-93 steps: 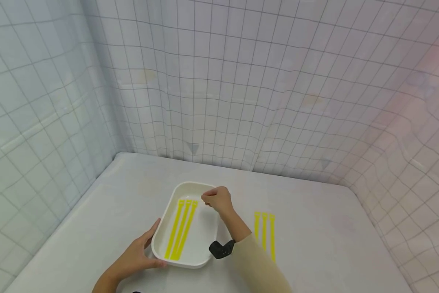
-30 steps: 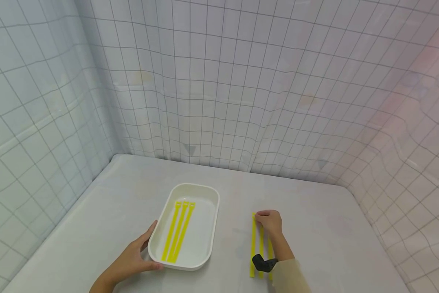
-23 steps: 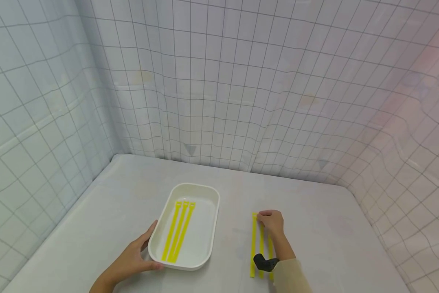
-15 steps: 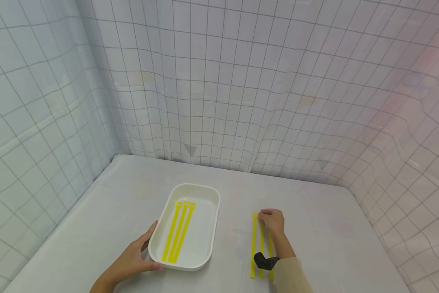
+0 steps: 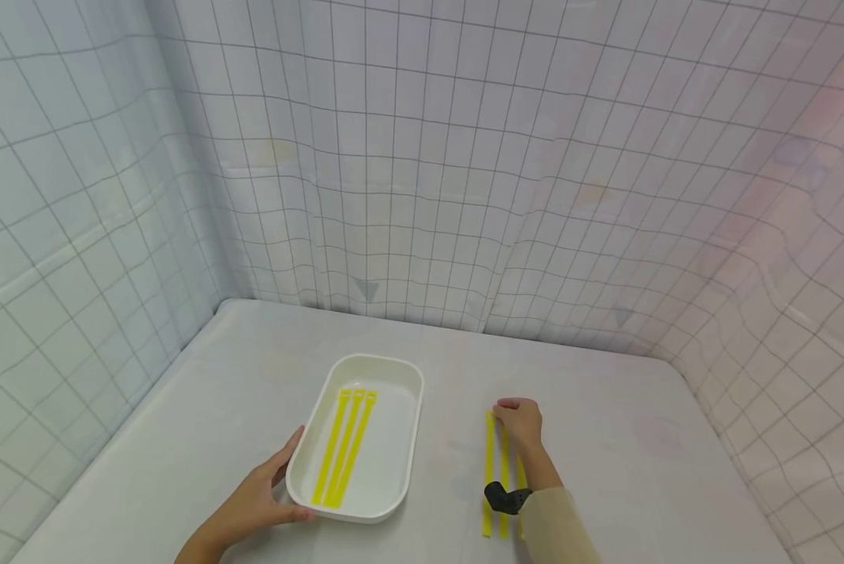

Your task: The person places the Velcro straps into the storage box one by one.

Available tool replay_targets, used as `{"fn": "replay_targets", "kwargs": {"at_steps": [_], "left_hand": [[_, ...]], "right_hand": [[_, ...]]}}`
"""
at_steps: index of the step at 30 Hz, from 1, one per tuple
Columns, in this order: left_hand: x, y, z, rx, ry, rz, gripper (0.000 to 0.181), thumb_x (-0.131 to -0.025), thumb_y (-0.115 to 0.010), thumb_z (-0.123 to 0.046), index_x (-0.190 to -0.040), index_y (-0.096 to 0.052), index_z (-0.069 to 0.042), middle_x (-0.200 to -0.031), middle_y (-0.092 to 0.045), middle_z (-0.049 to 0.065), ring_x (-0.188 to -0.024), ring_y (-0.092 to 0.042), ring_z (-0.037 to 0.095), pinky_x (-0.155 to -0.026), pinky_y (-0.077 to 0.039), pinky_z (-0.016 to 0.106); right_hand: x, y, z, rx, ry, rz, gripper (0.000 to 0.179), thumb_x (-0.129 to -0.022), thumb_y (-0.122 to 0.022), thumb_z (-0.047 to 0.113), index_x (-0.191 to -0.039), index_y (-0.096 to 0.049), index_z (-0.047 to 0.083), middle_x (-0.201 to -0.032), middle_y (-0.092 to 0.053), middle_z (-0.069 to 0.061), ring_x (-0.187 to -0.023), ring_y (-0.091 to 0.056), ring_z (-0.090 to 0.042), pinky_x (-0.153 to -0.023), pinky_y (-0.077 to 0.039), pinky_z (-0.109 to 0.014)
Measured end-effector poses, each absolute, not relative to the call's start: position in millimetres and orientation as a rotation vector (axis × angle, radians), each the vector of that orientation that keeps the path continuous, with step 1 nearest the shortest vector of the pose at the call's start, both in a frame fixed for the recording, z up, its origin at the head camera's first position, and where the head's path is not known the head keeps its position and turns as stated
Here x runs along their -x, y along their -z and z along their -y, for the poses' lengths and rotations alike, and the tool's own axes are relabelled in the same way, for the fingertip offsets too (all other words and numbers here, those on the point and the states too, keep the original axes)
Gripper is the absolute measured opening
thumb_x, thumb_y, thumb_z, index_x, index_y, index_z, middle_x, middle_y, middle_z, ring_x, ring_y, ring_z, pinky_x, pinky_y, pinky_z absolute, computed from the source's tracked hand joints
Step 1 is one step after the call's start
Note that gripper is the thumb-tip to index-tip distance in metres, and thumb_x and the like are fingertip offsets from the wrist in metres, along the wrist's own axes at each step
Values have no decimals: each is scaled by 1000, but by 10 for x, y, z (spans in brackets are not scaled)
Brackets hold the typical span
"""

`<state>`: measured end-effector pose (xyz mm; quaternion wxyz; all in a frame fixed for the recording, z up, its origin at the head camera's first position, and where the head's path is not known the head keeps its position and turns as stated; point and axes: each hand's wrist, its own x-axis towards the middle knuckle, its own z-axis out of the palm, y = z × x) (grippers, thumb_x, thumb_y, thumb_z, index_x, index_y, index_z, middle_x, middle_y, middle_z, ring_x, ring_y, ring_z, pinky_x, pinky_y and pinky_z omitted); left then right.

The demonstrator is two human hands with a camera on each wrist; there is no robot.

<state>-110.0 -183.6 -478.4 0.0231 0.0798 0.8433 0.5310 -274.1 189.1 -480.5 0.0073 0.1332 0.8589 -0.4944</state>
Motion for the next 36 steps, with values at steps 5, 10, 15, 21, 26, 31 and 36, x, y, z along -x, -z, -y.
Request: {"fn": "replay_targets", "kwargs": {"at_steps": [5,10,15,21,26,31,36], "left_hand": [[1100,4785,1827,-249,-1652,-2602,118,-57,-88,-30,-146,-16,-1,-149,-18,15,-133,-23,26,-103,-24,24],[1094,4786,1819,-239,-1640,-2605,118,-57,-88,-31,-146,-16,-1,-148,-19,15,-133,-24,27,-104,-24,29],[1090,4786,1818,-231,-1626,-2608,118,-57,-87,-32,-146,-16,-2,-148,-19,15,-133,-24,27,-105,-24,33],[1081,4776,1829,-246,-1632,-2610,117,-58,-87,-31,-146,-16,-1,-148,-19,16,-132,-24,28,-104,-25,29],[1078,4775,1827,-236,-1614,-2615,117,-58,-87,-32,-146,-16,-2,-148,-20,17,-132,-26,29,-104,-26,33],[1087,4781,1830,-243,-1619,-2616,117,-58,-87,-32,-146,-16,-2,-148,-19,16,-132,-25,29,-104,-26,32],[1103,4792,1839,-268,-1629,-2626,116,-58,-87,-32,-146,-17,-1,-148,-19,16,-132,-24,29,-103,-27,30]], "right_hand": [[2757,4824,-1889,-469,1525,-2671,22,-85,-63,8,-99,-65,-8,-91,-65,-17,-74,-60,-20,-50,-45,-15],[2750,4829,-1906,-501,1546,-2638,23,-85,-63,9,-99,-65,-8,-88,-65,-16,-73,-58,-21,-48,-41,-13],[2731,4822,-1916,-473,1504,-2643,22,-84,-65,10,-97,-65,-7,-85,-64,-13,-72,-57,-20,-50,-42,-15],[2709,4810,-1918,-398,1440,-2669,22,-82,-67,12,-93,-67,-6,-80,-64,-9,-70,-55,-20,-50,-42,-17],[2688,4817,-1921,-368,1420,-2686,22,-81,-69,12,-91,-67,-7,-74,-63,-7,-65,-55,-17,-52,-43,-20],[2660,4825,-1907,-364,1404,-2668,25,-80,-70,13,-93,-65,-8,-73,-63,-7,-65,-56,-17,-51,-42,-19],[2632,4842,-1889,-357,1457,-2679,26,-80,-70,12,-94,-65,-9,-75,-63,-8,-65,-56,-16,-49,-41,-16]]}}
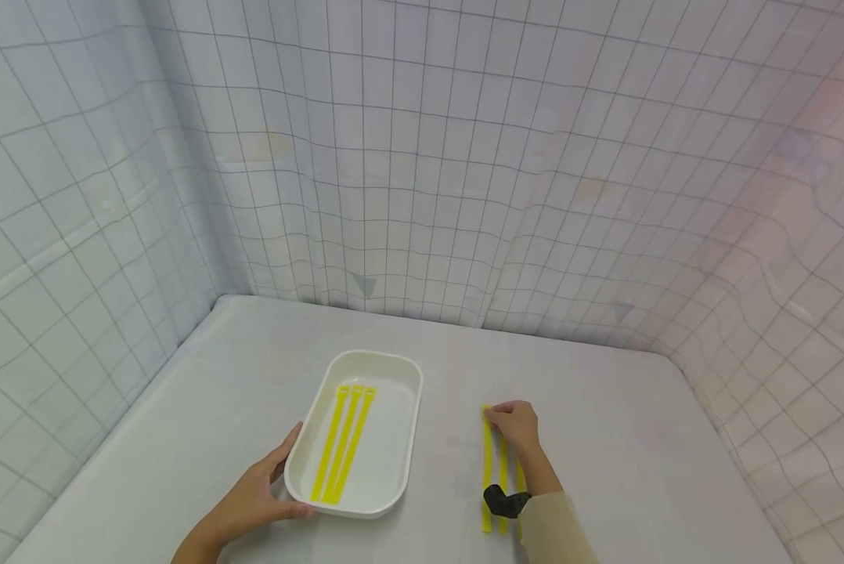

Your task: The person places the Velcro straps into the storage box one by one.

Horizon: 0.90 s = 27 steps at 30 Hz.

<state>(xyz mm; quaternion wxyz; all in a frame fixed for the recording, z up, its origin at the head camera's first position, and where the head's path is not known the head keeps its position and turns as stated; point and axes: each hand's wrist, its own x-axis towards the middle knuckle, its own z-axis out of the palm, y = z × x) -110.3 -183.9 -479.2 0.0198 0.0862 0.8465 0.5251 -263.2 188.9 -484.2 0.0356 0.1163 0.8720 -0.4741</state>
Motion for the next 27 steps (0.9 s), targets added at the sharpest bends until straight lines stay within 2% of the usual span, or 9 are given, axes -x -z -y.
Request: {"fn": "replay_targets", "kwargs": {"at_steps": [11,19,27], "left_hand": [[1105,4761,1823,-232,-1615,-2615,117,-58,-87,-32,-147,-16,-3,-149,-19,15,-133,-26,29,-104,-27,35],[1108,4763,1815,-238,-1604,-2624,117,-58,-87,-32,-146,-17,-2,-148,-20,16,-132,-28,31,-103,-27,42],[1109,4770,1823,-212,-1601,-2621,118,-57,-87,-32,-146,-16,-3,-149,-19,15,-132,-26,29,-104,-27,40]], "right_hand": [[2565,4846,-1932,-403,1858,-2469,33,-83,-69,14,-102,-63,-13,-67,-64,0,-59,-57,-10,-54,-42,-21],[2483,4790,-1950,-405,1857,-2488,33,-84,-67,12,-103,-61,-14,-76,-65,-3,-64,-59,-10,-60,-47,-19],[2466,4799,-1978,-398,1870,-2508,32,-85,-66,11,-104,-61,-14,-81,-66,-6,-66,-59,-10,-60,-50,-17]]}}
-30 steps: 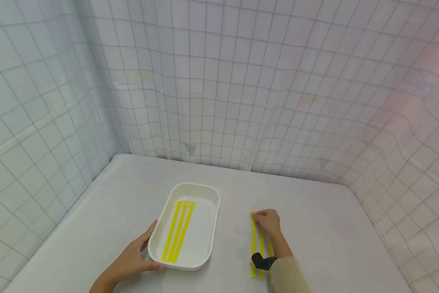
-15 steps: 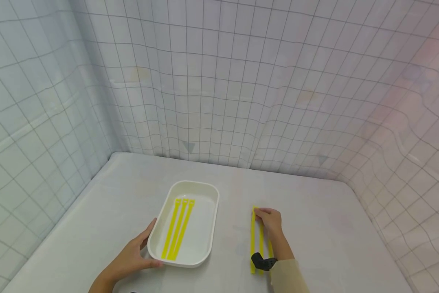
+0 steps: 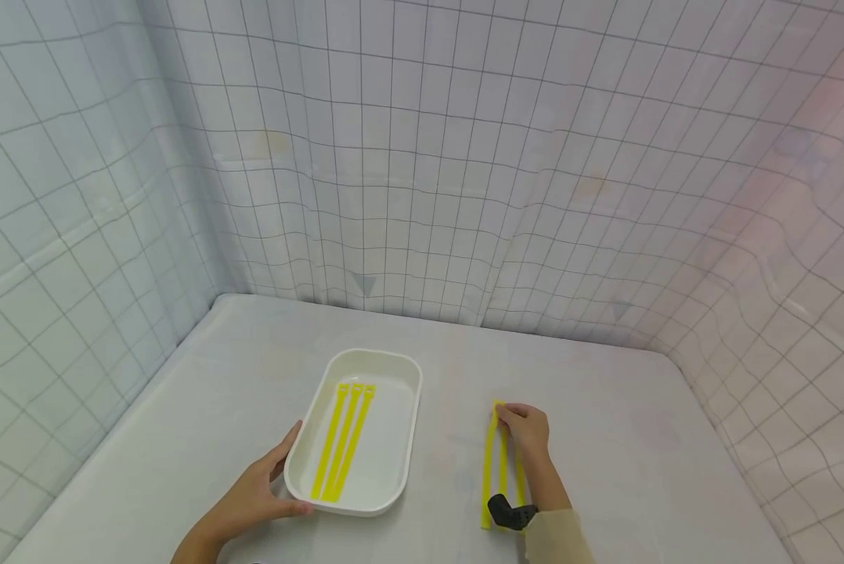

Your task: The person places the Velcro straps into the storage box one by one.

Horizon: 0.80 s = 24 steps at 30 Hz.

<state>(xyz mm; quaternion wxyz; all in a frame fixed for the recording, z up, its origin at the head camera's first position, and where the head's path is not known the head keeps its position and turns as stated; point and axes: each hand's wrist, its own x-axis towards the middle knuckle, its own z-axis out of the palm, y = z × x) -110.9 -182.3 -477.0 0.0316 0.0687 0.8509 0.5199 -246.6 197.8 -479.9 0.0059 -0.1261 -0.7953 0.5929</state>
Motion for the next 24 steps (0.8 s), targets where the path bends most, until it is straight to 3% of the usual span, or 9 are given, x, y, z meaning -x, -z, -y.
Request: {"fn": "replay_targets", "kwargs": {"at_steps": [12,18,24], "left_hand": [[1117,4783,1820,-219,-1595,-2627,120,-56,-87,-33,-146,-16,0,-149,-17,16,-133,-23,28,-102,-28,40],[1116,4784,1818,-222,-1602,-2626,120,-56,-87,-33,-146,-16,-1,-149,-18,15,-133,-23,28,-103,-27,39],[1110,4789,1827,-235,-1634,-2611,118,-57,-87,-32,-146,-16,-2,-149,-19,14,-133,-23,28,-105,-25,35]], "right_hand": [[2438,4681,-1995,317,-1845,2542,33,-84,-68,15,-102,-62,-12,-85,-66,-8,-71,-60,-13,-65,-52,-21],[2463,4698,-2061,292,-1917,2505,43,-78,-74,27,-101,-64,-8,-86,-66,-9,-72,-60,-14,-65,-52,-19],[2477,4727,-2101,370,-1968,2477,45,-75,-76,29,-101,-64,-6,-85,-66,-8,-72,-61,-12,-64,-51,-16]]}}
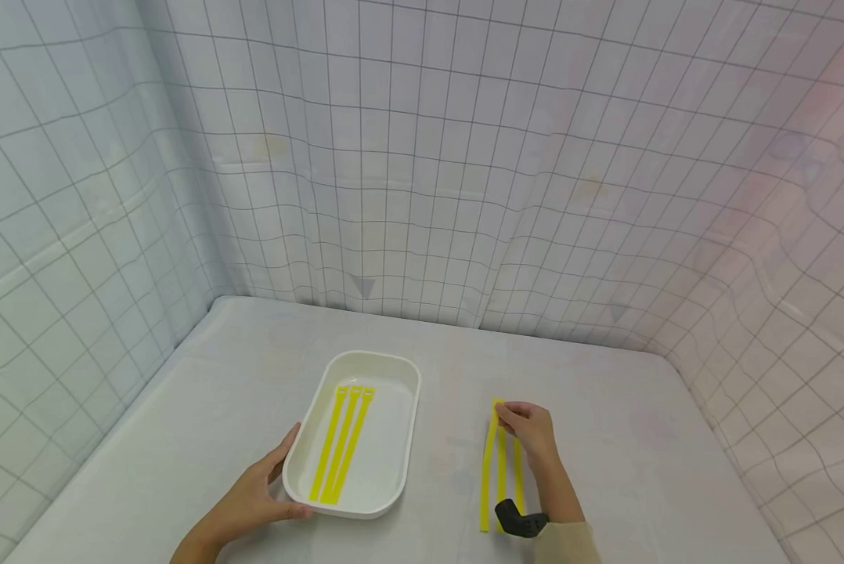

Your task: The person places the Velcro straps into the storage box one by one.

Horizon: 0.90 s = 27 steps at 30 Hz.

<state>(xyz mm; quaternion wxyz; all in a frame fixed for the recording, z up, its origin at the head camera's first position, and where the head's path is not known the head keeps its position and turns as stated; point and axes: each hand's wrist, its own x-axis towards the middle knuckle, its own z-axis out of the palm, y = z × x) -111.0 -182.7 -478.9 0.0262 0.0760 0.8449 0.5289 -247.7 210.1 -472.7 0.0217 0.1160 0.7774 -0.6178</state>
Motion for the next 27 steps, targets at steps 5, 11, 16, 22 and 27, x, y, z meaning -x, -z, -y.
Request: {"fn": "replay_targets", "kwargs": {"at_steps": [5,11,16,22,27], "left_hand": [[1109,4783,1826,-240,-1626,-2619,118,-57,-87,-33,-146,-17,-1,-149,-19,14,-133,-24,27,-104,-27,35],[1103,4781,1822,-230,-1628,-2613,118,-57,-87,-32,-146,-16,-2,-148,-19,14,-133,-24,28,-104,-26,39],[1100,4780,1824,-232,-1628,-2607,117,-58,-87,-32,-146,-16,-2,-149,-18,15,-133,-23,29,-104,-26,38],[1097,4765,1830,-242,-1625,-2608,117,-58,-87,-31,-146,-16,-1,-149,-17,16,-133,-24,30,-104,-26,37],[1100,4755,1825,-231,-1620,-2610,117,-58,-87,-31,-146,-16,-1,-149,-17,15,-133,-23,29,-104,-26,38]], "right_hand": [[2488,4772,-2178,-310,1947,-2408,44,-77,-75,28,-101,-64,-7,-84,-66,-9,-72,-61,-15,-64,-52,-19],[2661,5057,-2324,-306,1951,-2477,47,-75,-76,33,-101,-65,-5,-84,-66,-8,-70,-62,-15,-63,-52,-19],[2478,4789,-2252,-285,1936,-2452,50,-76,-75,34,-104,-64,-6,-86,-66,-7,-73,-62,-14,-66,-52,-19],[2256,4378,-2137,-252,1948,-2444,38,-83,-69,19,-104,-61,-12,-82,-65,-5,-72,-62,-12,-69,-52,-21],[2251,4324,-2126,-265,1934,-2420,36,-84,-68,17,-105,-60,-11,-81,-65,-4,-71,-61,-12,-69,-52,-21]]}}
